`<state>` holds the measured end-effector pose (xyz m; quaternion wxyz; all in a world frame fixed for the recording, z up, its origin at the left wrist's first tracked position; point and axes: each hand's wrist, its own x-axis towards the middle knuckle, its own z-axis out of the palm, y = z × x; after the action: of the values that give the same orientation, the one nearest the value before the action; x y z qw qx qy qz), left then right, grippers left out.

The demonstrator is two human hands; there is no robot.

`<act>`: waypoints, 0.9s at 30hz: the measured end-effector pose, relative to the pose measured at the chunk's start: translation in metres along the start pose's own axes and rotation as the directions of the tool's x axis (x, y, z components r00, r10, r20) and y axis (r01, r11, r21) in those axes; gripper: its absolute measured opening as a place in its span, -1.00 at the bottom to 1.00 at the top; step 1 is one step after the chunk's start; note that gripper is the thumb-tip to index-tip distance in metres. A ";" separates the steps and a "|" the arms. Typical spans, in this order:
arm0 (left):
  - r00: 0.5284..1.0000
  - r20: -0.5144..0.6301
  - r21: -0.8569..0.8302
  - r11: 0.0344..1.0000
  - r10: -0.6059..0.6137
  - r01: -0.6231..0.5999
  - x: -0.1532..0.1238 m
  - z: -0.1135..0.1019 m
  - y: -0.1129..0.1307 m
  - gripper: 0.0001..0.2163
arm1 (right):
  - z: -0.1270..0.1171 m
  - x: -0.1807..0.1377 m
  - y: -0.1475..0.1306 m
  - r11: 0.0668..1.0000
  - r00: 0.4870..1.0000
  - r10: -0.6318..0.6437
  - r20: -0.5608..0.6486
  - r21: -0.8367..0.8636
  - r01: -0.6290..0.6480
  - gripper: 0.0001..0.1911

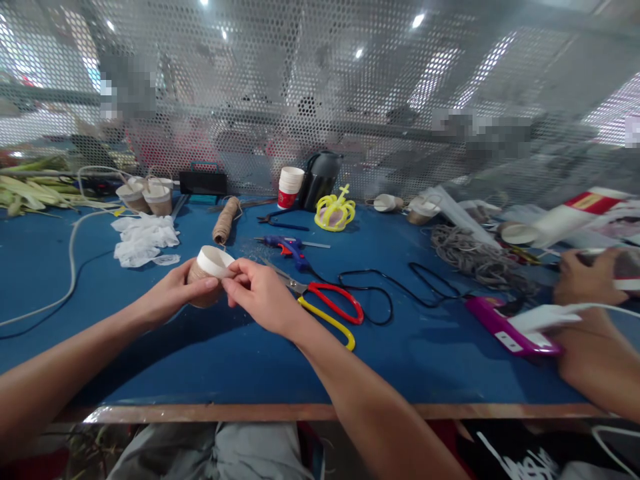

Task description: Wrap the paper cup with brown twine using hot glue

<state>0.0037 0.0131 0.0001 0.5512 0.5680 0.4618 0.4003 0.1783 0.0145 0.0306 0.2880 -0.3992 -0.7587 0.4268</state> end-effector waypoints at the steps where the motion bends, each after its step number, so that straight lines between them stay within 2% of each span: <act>1: 1.000 -0.020 0.017 1.000 -0.010 0.010 0.000 0.000 0.001 -0.41 | 0.001 0.000 0.000 1.000 1.000 0.004 0.002 -0.002 -0.004 -0.87; 10: 0.998 -0.063 0.066 0.998 -0.010 0.014 -0.002 0.002 0.002 -0.44 | 0.003 0.000 0.001 0.999 0.999 0.046 0.022 0.001 -0.046 -0.88; 16: 0.998 -0.070 0.055 0.998 -0.012 0.016 0.000 0.003 -0.001 -0.44 | 0.005 0.001 0.004 1.000 0.999 0.021 0.027 -0.002 -0.021 -0.88; 23: 0.994 -0.109 0.029 0.999 0.020 -0.017 -0.001 0.000 0.004 -0.50 | 0.008 0.001 0.002 0.991 0.993 0.100 0.070 0.081 -0.106 -0.62; 27: 0.979 -0.200 -0.034 0.998 0.048 -0.056 0.003 -0.009 0.004 -0.44 | 0.010 0.004 0.007 0.984 0.996 0.090 -0.025 0.156 -0.085 -0.44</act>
<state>-0.0041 0.0185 0.0045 0.5028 0.5261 0.4914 0.4784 0.1714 0.0157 0.0197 0.3114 -0.4153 -0.7003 0.4900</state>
